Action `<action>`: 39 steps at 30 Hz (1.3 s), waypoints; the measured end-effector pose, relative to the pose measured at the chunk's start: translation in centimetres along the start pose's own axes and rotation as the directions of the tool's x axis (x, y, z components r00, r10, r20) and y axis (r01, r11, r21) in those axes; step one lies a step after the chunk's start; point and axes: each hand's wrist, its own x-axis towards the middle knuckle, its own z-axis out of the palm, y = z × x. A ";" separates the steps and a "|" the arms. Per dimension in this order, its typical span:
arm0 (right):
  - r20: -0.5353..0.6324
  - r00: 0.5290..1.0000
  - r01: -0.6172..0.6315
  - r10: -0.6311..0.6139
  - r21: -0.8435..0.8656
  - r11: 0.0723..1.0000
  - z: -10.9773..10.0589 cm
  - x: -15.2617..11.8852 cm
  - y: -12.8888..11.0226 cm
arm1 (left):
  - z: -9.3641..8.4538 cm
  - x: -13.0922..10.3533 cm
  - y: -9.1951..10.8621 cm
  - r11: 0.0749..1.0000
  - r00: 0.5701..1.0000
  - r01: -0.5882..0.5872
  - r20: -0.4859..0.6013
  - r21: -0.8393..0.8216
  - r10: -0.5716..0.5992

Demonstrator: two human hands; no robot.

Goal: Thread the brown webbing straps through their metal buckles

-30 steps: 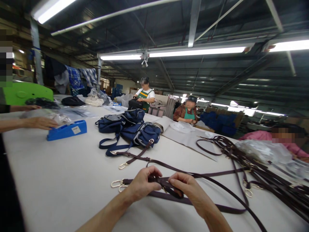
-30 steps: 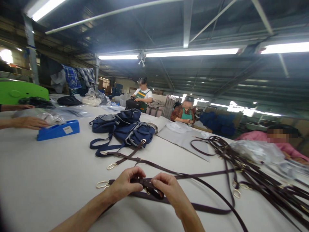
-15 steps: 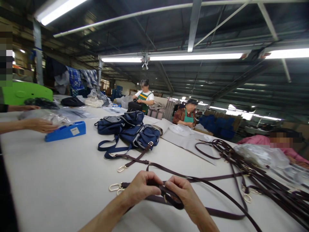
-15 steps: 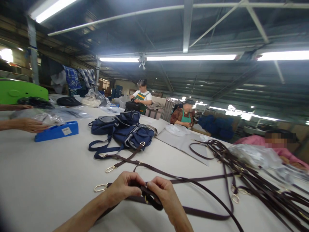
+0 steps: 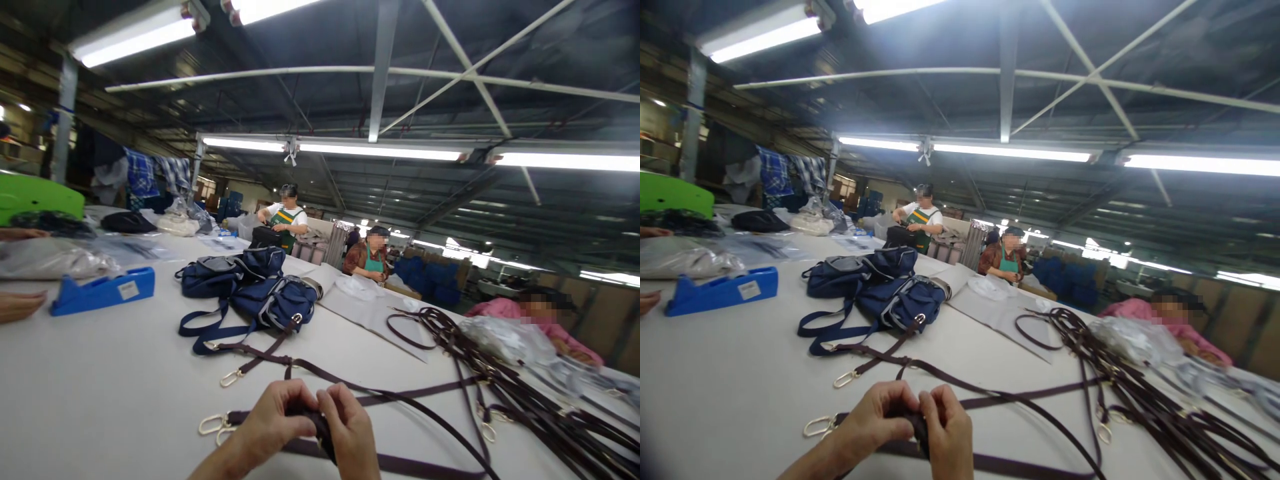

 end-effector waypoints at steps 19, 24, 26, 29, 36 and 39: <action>0.209 0.972 -0.141 0.111 0.139 0.980 0.2 0.0 0.4 | -0.7 -0.2 1.0 0.995 0.995 0.100 0.027 -0.022 -0.100; 0.172 0.978 0.122 -0.120 0.000 0.992 0.9 0.3 1.1 | -0.5 -0.4 1.0 0.996 0.996 0.083 0.025 0.028 -0.084; 0.181 0.974 0.137 -0.138 0.022 0.990 0.9 0.5 1.3 | -0.5 -0.4 1.3 0.998 0.998 0.067 0.017 0.020 -0.067; 0.158 0.980 0.126 -0.122 -0.012 0.992 0.8 0.5 1.3 | -0.6 -0.2 1.4 0.999 0.999 0.051 0.018 -0.009 -0.051; 0.040 0.991 0.133 -0.128 -0.155 0.979 0.1 0.6 1.0 | -1.1 -0.2 1.1 0.980 0.998 0.066 -0.033 0.187 -0.061; 0.033 0.986 0.164 -0.161 -0.219 0.962 0.1 0.7 1.2 | -0.9 -0.4 1.8 0.973 0.997 0.032 -0.073 0.229 -0.015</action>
